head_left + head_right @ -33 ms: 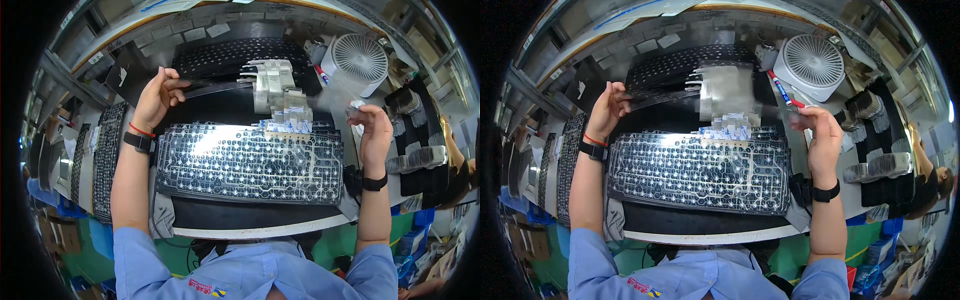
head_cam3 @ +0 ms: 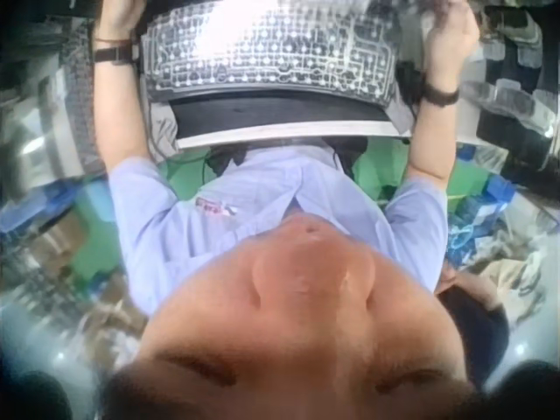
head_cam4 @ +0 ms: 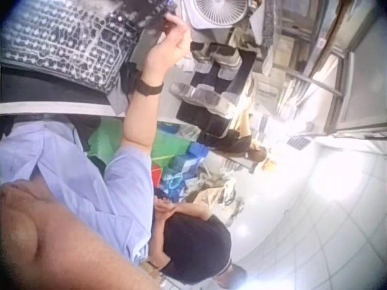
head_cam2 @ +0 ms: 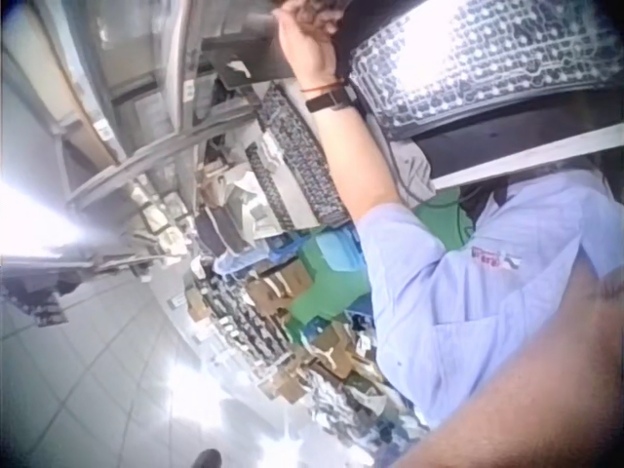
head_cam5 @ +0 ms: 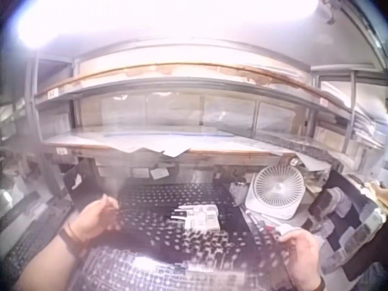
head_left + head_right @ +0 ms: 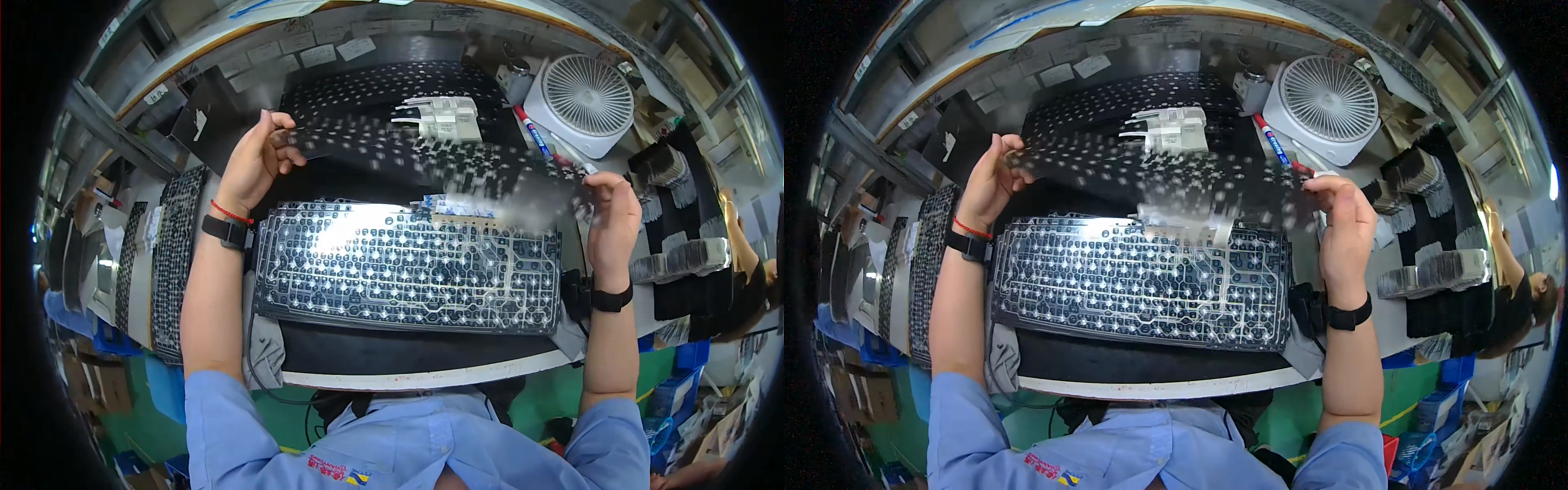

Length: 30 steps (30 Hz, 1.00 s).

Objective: Inspecting and flipping layers of a keyboard base assembly and marking components.

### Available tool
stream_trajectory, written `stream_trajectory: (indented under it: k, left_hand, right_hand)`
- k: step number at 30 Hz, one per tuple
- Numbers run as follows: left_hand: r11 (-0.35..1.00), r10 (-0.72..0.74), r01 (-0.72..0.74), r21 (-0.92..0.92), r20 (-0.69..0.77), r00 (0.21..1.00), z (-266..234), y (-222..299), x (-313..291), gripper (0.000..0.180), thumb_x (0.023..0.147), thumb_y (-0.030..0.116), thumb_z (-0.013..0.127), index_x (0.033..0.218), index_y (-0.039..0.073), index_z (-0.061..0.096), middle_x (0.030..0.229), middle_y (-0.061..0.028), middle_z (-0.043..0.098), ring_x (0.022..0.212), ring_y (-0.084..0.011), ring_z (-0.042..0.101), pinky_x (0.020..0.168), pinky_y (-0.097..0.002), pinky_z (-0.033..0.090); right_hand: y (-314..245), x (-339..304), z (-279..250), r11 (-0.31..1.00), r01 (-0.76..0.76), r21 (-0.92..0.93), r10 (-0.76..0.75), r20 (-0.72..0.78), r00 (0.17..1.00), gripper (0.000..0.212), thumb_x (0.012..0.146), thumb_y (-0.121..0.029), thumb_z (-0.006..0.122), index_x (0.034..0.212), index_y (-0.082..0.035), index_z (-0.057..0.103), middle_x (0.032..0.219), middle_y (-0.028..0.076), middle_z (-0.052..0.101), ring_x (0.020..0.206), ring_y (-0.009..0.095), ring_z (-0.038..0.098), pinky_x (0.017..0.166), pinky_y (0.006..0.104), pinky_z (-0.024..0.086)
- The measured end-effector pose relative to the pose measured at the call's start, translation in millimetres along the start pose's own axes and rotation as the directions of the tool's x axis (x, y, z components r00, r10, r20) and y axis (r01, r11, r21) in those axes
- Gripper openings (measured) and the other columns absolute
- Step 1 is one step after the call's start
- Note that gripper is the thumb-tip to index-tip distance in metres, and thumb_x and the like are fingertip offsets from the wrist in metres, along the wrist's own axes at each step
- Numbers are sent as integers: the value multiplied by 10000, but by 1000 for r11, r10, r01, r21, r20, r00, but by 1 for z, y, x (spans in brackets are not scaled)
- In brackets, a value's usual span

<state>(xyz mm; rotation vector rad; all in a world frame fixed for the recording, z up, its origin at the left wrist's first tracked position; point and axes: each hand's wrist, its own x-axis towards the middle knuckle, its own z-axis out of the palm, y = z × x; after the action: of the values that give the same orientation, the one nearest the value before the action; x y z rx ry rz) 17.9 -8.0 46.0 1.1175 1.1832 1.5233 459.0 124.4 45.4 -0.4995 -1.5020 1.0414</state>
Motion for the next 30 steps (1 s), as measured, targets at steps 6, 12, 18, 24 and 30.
stream_trajectory:
  k: [6,12,18,24,30]
  left_hand:
    - [949,-119,136,285,-76,990,9,-10,2,286,967,267,535,1178,76,563,840,-3,663,688,-68,623,559,-167,406]
    - [993,-87,97,75,-124,988,-13,-22,8,189,979,270,517,978,88,572,666,39,555,630,-71,567,536,-183,389]
    - [996,-72,49,-73,-359,931,-10,-19,9,343,972,266,535,1231,42,521,935,-54,654,757,-102,613,619,-194,450]
    - [995,-103,98,-37,-234,967,-19,-20,7,385,987,264,499,1298,38,491,1037,-62,643,830,-94,606,670,-191,453]
    - [981,-180,186,47,-106,978,-8,-18,5,386,996,306,471,1272,40,517,979,-26,643,824,-93,599,686,-199,453]
  right_hand:
    - [3,-2,0,991,-99,-87,107,93,990,224,859,20,638,1079,1,598,970,34,638,819,55,563,723,183,426]
    - [-1,1,2,982,-106,-154,122,101,987,237,890,-39,615,1123,-2,590,1003,53,625,872,71,561,747,192,431]
    - [1,4,-3,941,-115,-319,212,290,933,421,824,-181,703,1187,-19,565,1092,70,592,986,143,550,864,262,420]
    - [-8,1,4,824,189,-534,237,629,740,571,726,-289,777,1201,-50,565,1230,90,533,1096,204,518,918,326,403]
    - [4,4,2,884,-81,-460,269,359,894,236,858,-123,658,1066,-15,626,1030,42,614,939,117,558,829,251,425]
